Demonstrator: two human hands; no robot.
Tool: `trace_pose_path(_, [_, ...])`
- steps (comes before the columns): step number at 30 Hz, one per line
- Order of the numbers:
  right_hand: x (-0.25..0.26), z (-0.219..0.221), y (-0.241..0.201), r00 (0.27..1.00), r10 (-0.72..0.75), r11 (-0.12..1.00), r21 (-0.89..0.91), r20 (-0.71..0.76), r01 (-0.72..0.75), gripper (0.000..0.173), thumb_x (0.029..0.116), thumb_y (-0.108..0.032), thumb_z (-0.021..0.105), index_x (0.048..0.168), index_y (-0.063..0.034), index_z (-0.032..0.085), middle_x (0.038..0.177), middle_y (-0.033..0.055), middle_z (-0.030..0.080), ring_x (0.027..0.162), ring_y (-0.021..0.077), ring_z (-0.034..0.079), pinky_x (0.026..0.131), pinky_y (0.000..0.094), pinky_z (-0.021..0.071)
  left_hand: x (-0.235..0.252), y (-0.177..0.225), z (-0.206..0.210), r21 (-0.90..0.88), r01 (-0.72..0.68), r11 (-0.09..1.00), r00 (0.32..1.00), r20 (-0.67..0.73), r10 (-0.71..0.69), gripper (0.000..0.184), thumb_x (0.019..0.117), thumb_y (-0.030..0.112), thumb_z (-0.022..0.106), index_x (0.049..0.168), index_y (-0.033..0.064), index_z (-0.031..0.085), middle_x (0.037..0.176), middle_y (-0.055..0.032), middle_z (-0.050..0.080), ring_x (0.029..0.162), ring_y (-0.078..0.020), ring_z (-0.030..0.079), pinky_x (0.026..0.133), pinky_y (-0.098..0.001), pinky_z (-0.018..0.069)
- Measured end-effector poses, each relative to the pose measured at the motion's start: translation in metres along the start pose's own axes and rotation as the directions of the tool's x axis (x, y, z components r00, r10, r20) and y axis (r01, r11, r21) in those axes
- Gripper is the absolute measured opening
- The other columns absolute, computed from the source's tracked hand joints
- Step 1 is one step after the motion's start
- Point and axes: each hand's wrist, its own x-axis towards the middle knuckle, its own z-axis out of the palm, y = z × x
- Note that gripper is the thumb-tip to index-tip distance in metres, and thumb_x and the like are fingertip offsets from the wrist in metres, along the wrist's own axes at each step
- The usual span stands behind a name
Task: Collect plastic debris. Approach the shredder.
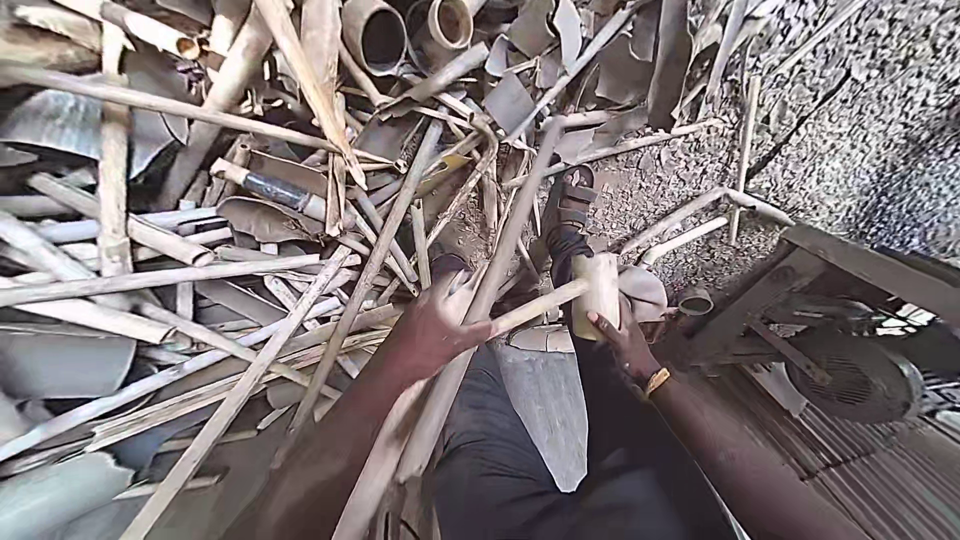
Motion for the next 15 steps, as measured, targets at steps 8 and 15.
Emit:
trace_pose_path(8, [0.001, 0.081, -0.011, 0.812, 0.386, 0.587, 0.562, 0.439, -0.583, 0.045, 0.1115, -0.038, 0.035, 0.142, -0.0084, 0.047, 0.127, 0.0163, 0.062, 0.109, 0.0277, 0.065, 0.086, 0.0444, 0.0581, -0.076, -0.029, 0.07, -0.718, 0.228, 0.658, 0.958, 0.044, -0.284, 0.076, 0.0787, 0.01, 0.08, 0.144, -0.0001, 0.041, 0.101, -0.0154, 0.07, 0.075, -0.026, 0.074, 0.065, -0.0391, 0.0663])
trace_pose_path(15, [-0.001, 0.096, 0.024, 0.774, 0.432, 0.557, 0.537, 0.464, -0.633, 0.051, 0.1075, -0.046, 0.045, 0.147, -0.0133, 0.045, 0.132, 0.0159, 0.06, 0.113, 0.0288, 0.064, 0.087, 0.0466, 0.0577, -0.115, -0.055, 0.112, -0.775, 0.392, 0.496, 0.888, 0.178, -0.425, 0.058, 0.0897, 0.01, 0.072, 0.138, -0.0012, 0.042, 0.095, -0.0191, 0.071, 0.073, -0.0306, 0.074, 0.062, -0.0423, 0.0656])
